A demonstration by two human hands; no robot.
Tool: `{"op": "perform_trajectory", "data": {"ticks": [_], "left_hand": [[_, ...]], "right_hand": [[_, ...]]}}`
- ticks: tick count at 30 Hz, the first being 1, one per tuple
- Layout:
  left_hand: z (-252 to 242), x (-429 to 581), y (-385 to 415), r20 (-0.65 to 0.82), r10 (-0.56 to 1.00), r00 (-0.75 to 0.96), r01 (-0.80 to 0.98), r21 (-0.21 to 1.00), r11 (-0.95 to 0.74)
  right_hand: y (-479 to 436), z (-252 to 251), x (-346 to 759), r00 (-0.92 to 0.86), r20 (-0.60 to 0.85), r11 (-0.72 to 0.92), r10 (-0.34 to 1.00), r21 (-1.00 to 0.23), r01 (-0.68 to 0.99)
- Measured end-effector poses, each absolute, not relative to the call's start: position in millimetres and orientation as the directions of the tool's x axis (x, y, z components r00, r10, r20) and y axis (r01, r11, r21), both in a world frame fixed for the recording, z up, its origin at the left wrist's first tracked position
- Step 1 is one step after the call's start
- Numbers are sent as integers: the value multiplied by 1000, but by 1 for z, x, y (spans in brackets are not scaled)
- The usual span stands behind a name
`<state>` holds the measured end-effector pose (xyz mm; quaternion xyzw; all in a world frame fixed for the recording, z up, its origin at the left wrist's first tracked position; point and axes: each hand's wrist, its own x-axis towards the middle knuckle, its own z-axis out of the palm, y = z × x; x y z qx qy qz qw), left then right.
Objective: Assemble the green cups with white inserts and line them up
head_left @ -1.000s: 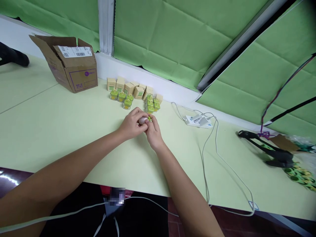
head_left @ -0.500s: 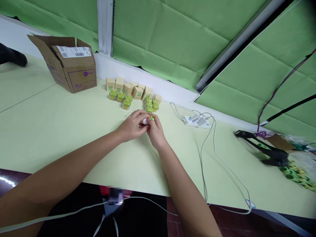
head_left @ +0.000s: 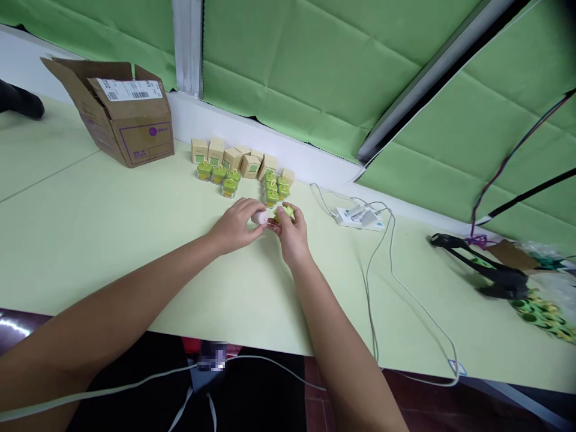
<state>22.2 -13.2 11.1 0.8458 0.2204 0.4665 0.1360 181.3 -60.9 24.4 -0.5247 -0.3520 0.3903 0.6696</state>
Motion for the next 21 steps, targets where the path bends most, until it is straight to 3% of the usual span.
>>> {"op": "perform_trajectory", "data": {"ticks": [5,11,21], "left_hand": [[5,22,-12,568,392,724,308,243,-920],[-8,26,-9,515,431,741,455,86,-886],[-7,23,0,542,464,700,462,151,-874]], "right_hand": [[-59,23,191,572,161,188,804,-982,13],[-59,20,188,539,195,179,819,-980,82],[-58,14,187,490,206,158,847,-978,138]]}}
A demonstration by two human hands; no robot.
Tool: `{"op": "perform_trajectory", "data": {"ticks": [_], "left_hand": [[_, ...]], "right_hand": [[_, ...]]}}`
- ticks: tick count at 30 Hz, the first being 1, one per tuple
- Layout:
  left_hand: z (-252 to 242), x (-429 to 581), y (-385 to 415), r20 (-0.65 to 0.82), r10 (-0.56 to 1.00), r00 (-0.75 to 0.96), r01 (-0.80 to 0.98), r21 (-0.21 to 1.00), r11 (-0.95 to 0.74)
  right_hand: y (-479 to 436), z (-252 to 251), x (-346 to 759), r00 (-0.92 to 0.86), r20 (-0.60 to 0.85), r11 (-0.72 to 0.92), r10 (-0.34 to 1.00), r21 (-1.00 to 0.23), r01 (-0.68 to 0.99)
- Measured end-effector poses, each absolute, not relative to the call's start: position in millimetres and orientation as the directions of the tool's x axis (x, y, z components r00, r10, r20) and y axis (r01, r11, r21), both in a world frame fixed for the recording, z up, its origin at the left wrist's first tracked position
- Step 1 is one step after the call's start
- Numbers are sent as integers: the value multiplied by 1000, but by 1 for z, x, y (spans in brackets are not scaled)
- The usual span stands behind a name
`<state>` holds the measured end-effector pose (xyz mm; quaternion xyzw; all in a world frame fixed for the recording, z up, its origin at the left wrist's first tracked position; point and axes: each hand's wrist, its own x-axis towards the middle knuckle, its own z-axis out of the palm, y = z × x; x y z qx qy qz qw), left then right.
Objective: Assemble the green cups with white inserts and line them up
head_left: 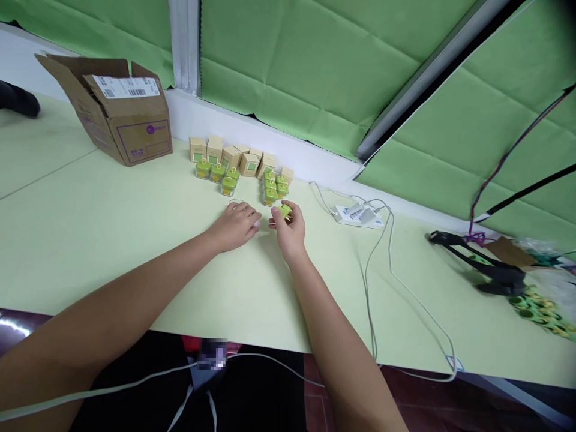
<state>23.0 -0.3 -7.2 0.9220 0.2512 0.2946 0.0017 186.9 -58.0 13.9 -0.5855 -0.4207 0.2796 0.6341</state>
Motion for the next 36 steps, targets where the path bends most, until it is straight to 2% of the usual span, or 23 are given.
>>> {"op": "perform_trajectory", "data": {"ticks": [3,8,12,18,22,26,31,36], "left_hand": [[-6,24,1,537,453,712,455,138,-880],[-7,25,3,532,450,717,508,44,-860],[-9,23,8,536,488,689,561,32,-827],[-12,22,10,587,521,620,584,99,-806],[-3,22,5,640,511,574,526,190,-829],[8,20,-3,681,432,591,321,293,-901],[8,21,-5,737,366,568,147,346,-927],[6,18,0,780,405,477,170,370,-913]], "right_hand": [[-58,13,187,478,215,159,852,-975,156],[-58,11,187,462,230,156,856,-969,192],[-57,8,188,457,243,156,856,-963,220],[-55,5,189,454,242,151,857,-962,227],[-56,12,190,456,141,108,879,-989,99],[-61,21,188,260,57,78,964,-995,-69],[-67,27,182,31,83,84,996,-995,-57],[-64,25,187,163,92,110,982,-988,-108]]}}
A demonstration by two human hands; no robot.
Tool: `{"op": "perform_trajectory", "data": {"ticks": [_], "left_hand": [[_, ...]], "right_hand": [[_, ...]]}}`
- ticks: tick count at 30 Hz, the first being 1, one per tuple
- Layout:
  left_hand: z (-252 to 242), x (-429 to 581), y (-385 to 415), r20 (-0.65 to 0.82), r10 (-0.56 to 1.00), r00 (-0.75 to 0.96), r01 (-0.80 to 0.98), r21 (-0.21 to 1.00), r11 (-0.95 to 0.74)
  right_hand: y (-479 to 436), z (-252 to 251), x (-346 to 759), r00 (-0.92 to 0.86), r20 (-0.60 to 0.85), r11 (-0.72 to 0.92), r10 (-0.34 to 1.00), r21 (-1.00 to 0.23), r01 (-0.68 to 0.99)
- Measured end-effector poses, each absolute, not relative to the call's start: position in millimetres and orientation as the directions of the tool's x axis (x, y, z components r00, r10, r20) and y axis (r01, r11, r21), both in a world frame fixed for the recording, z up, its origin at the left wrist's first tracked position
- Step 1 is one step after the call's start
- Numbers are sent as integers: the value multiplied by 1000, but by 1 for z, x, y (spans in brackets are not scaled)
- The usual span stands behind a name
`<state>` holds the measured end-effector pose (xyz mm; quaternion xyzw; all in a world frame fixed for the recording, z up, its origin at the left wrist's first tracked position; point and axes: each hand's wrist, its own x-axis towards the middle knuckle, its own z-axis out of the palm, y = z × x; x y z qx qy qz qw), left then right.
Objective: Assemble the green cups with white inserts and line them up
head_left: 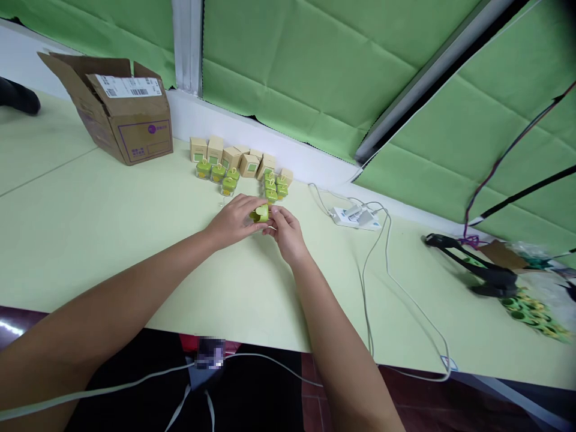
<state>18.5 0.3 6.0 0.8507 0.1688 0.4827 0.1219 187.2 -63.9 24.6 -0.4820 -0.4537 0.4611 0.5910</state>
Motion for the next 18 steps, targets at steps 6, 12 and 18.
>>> {"op": "perform_trajectory", "data": {"ticks": [6,12,18], "left_hand": [[6,16,3,769,442,463,199,395,-897],[9,16,-2,760,466,454,193,426,-884],[14,16,-6,754,492,436,151,477,-866]], "right_hand": [[-62,24,193,224,185,198,957,-980,-37],[-64,23,189,258,220,238,941,-971,-38],[-65,23,189,242,178,211,954,-970,-119]]}}
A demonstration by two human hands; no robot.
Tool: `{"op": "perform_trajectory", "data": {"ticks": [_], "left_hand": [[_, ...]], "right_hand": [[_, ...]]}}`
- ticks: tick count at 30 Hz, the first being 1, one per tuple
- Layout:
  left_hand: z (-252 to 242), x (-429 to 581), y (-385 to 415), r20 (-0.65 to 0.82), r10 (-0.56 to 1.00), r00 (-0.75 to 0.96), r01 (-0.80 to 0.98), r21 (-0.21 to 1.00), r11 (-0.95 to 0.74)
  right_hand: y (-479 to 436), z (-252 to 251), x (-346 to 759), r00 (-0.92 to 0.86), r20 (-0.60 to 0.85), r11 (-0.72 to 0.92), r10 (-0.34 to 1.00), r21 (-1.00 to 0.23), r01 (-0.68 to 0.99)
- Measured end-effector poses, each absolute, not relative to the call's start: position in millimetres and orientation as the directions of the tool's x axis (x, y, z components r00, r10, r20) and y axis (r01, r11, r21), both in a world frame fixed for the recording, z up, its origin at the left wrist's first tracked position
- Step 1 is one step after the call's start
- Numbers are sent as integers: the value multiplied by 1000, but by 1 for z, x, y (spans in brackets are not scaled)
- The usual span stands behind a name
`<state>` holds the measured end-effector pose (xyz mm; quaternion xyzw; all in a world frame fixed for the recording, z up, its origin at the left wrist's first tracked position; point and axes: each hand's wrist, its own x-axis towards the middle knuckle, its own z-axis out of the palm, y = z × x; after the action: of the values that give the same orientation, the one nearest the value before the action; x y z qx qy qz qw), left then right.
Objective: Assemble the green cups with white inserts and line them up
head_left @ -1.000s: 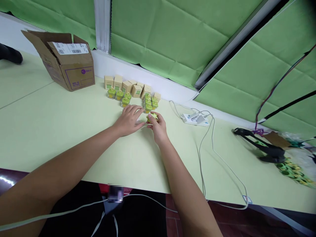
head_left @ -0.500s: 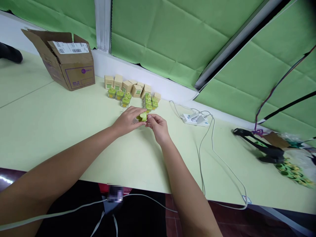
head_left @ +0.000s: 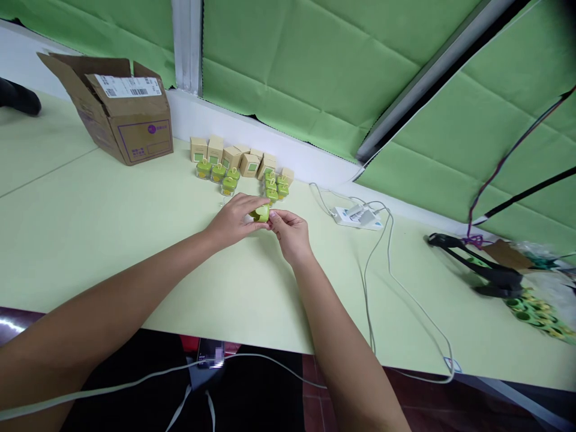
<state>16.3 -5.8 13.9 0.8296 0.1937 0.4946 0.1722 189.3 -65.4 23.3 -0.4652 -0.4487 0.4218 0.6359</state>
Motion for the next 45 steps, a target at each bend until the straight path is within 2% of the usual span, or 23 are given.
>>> {"op": "perform_trajectory", "data": {"ticks": [4,7,12,23,29,32,38,43,45], "left_hand": [[16,17,-8,740,519,428,123,521,-844],[16,19,-11,705,586,400,95,604,-791],[17,22,-17,631,695,345,-86,759,-646],[16,19,-11,615,671,414,147,682,-716],[22,16,-16,515,686,514,285,652,-703],[23,15,-17,490,665,564,343,594,-728],[21,14,-12,519,665,537,349,581,-735],[19,13,-10,547,686,481,287,641,-712],[18,14,-10,549,679,488,267,647,-714]], "right_hand": [[-65,24,187,233,94,150,968,-960,-235],[-64,25,187,239,34,113,970,-939,-325],[-62,27,190,320,-22,107,947,-919,-380],[-64,20,181,334,-54,49,941,-955,-291],[-71,28,169,190,28,82,981,-955,-284],[-73,31,165,171,29,82,985,-947,-310],[-66,29,178,250,-17,78,968,-927,-367],[-58,25,195,367,-172,35,914,-868,-495],[-56,23,197,368,-184,33,911,-859,-512]]}}
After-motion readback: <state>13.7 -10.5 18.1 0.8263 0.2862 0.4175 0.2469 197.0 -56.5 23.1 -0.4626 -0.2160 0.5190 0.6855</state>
